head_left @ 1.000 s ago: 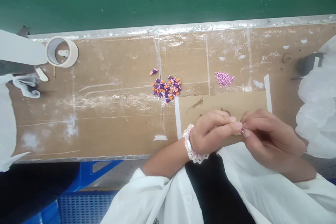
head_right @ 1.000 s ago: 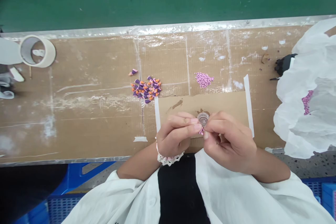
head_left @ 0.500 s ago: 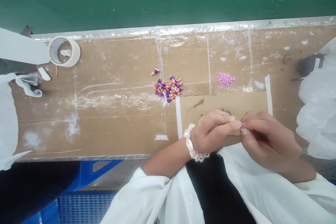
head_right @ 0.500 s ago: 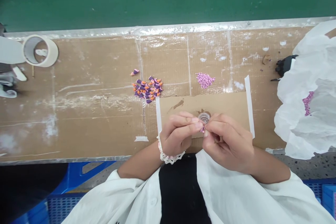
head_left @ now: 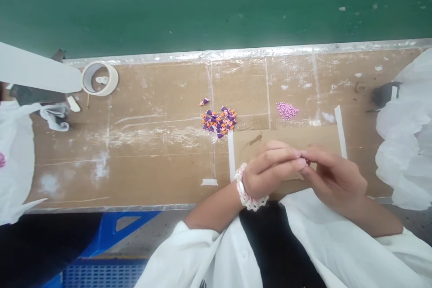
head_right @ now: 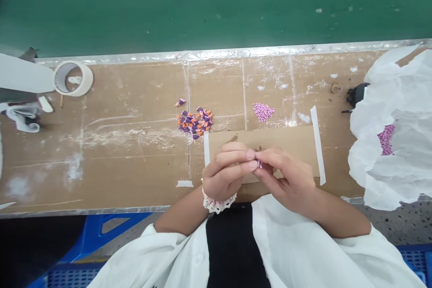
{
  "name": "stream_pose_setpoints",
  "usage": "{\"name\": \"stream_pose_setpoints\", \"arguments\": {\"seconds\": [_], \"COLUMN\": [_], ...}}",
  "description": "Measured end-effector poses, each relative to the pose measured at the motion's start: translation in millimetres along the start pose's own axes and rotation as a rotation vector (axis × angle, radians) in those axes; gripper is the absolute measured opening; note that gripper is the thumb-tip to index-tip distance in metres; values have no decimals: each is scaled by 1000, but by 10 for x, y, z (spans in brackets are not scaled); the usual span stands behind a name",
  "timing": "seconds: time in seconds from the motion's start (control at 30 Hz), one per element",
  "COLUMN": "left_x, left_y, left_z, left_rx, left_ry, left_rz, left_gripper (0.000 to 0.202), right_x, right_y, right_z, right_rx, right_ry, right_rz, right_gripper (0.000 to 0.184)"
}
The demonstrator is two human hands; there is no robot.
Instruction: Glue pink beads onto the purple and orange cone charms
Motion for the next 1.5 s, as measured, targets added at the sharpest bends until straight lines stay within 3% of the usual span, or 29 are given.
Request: {"name": "stream_pose_setpoints", "arguments": {"seconds": [0.07, 0.13, 0.23, 0.37, 0.5, 0.6, 0.7, 0.8, 0.9, 0.97, 1.03, 1.1, 1.2, 1.27, 1.33, 1.5], "left_x": [-6, -8, 0, 29, 50, 51, 25, -22, -91, -176, -308, -474, -707, -785, -781, -597], "left_y": [34, 73, 106, 112, 131, 170, 208, 237, 282, 327, 384, 451, 572, 665, 761, 944], "left_z": [37, 71, 94, 117, 132, 116, 76, 46, 55, 58, 28, -52, -260, -428, -595, -969], "left_rx": [9, -77, -404, -842, -1070, -1201, -1329, -1344, -1262, -1203, -1186, -1215, -1219, -1192, -1180, -1165], "left_ry": [-11, -53, -316, -935, -1228, -1318, -1344, -1281, -1197, -1119, -1057, -1003, -892, -792, -696, -550], "left_rz": [78, 115, 58, -93, -102, 7, 244, 425, 421, 447, 528, 631, 764, 755, 672, 410], "left_gripper": [25, 25, 28, 39, 38, 33, 22, 18, 20, 14, 5, 11, 17, 12, 7, 11], "right_x": [-8, -13, -11, 16, 68, 85, 48, 7, 58, 166, 323, 491, 710, 822, 909, 974], "right_y": [-8, -21, -48, -56, -37, -50, -23, 160, 481, 696, 865, 980, 1074, 1093, 1087, 1058], "right_z": [-13, -6, 46, 155, 242, 281, 299, 340, 478, 602, 728, 829, 912, 936, 948, 951], "right_rx": [-6, 2, 8, -73, -170, -150, -118, -114, 6, -32, -85, -126, -160, -165, -154, -71], "right_ry": [-4, 39, 90, 9, -209, -334, -303, -360, -410, -424, -426, -422, -409, -390, -358, -225], "right_rz": [29, 42, 62, 104, 131, 141, 145, 97, -72, -231, -476, -673, -763, -763, -750, -649], "right_gripper": [38, 44, 49, 45, 41, 41, 46, 25, 9, 10, 14, 17, 20, 20, 20, 20]}}
Point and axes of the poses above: each hand's wrist, its own y-axis towards the middle knuckle, its own x-axis out of the palm, z = x × y, the point moved 1 cm from there along y, towards the middle knuckle, and after that the axes turned 10 degrees about y, right-handed, at the moved point
